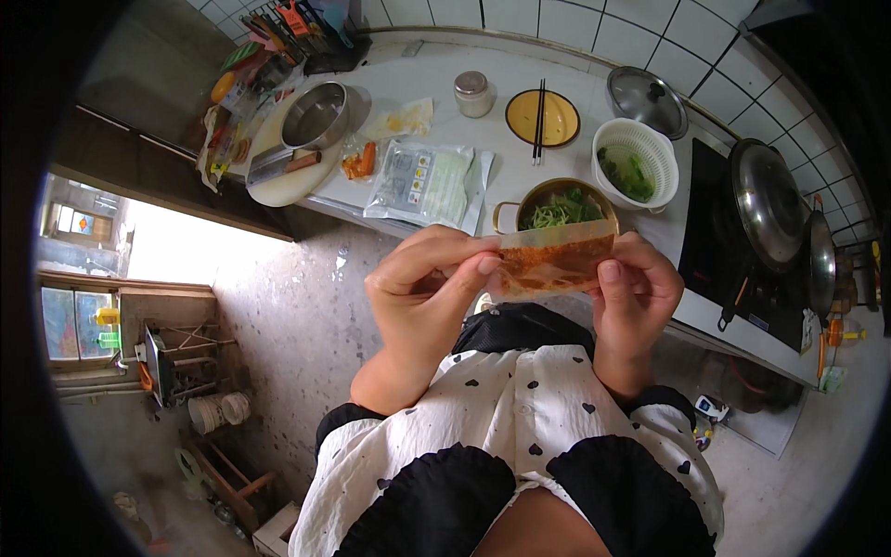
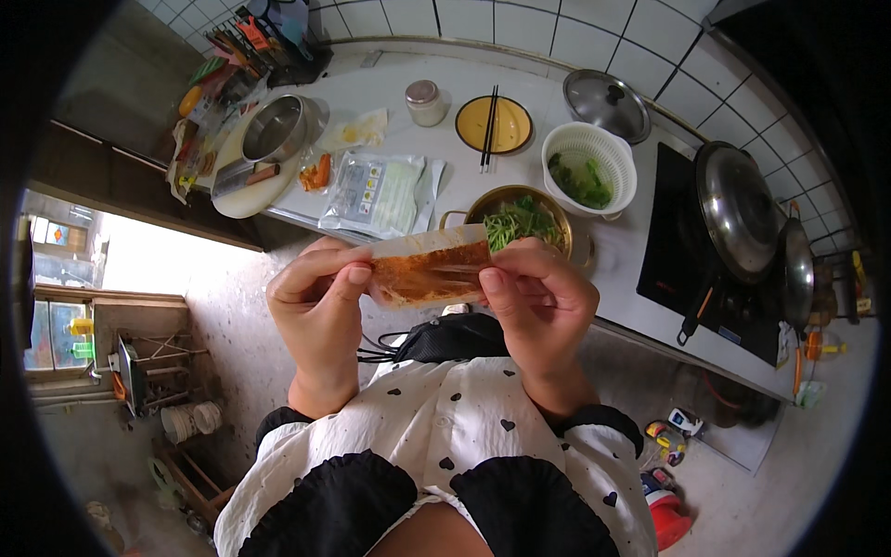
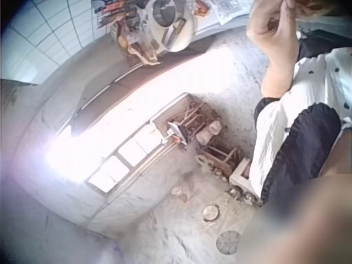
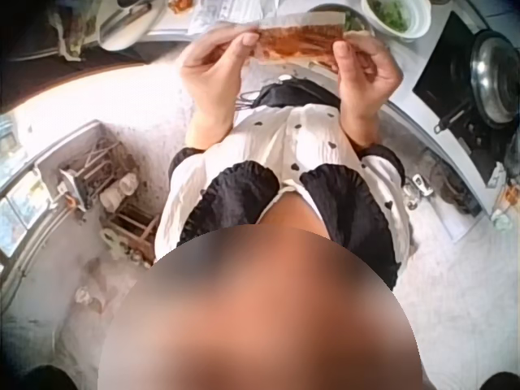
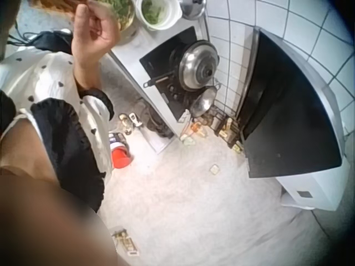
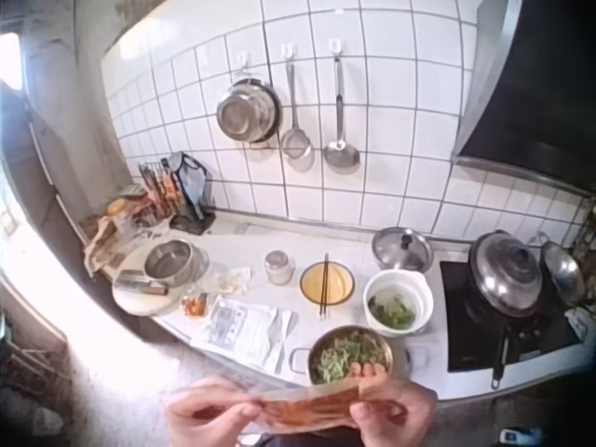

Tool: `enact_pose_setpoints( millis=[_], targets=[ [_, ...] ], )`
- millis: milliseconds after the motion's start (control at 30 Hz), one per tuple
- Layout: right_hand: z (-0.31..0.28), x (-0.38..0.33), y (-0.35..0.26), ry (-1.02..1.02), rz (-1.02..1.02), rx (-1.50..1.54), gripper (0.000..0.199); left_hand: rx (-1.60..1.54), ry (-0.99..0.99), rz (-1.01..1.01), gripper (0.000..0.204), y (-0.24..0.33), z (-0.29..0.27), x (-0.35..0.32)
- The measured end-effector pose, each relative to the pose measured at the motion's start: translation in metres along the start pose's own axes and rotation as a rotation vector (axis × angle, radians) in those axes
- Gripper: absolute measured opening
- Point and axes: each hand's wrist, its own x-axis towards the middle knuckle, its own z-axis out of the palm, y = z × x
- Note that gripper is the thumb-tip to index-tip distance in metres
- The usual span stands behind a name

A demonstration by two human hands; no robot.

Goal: The person drains noodles in a strainer, then transfers them into a pot. They add green vegetables and sliced sausages using chopsticks, followed by a seasoning packet. The person mixes the ingredients in the pot.

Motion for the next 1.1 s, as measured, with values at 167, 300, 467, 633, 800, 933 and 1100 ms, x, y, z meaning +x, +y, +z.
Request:
enact_pose_setpoints(
  millis=[167,300,467,633,800,933,1100],
  targets=[
    [0.004,0.0,-0.007,0.022,0.009,-0.03,0.007,-0.234,0.002,-0.15,0.006,0.005,-0.001,-0.001],
    [0.007,-0.001,-0.01,0.061,0.046,-0.016,0.008,-0.352,0.016,-0.215,0.007,0.004,0.0,-0.001],
    [0.01,-0.002,-0.011,0.09,0.086,0.059,0.007,-0.47,0.048,-0.311,0.008,0.003,0.002,0.0],
    [0.008,-0.003,-0.013,0.088,0.107,0.044,0.009,-0.474,0.04,-0.331,0.008,0.004,0.002,0.002],
    [0.008,-0.004,-0.013,0.077,0.104,0.07,0.011,-0.471,0.039,-0.342,0.009,0.002,0.0,0.001],
    [0.007,-0.004,-0.011,0.082,0.109,0.046,0.014,-0.452,0.061,-0.334,0.01,0.001,0.001,0.001],
    [0.003,0.002,-0.006,0.012,0.071,0.156,0.02,-0.449,0.092,-0.306,0.009,-0.002,0.001,0.003]
  ],
)
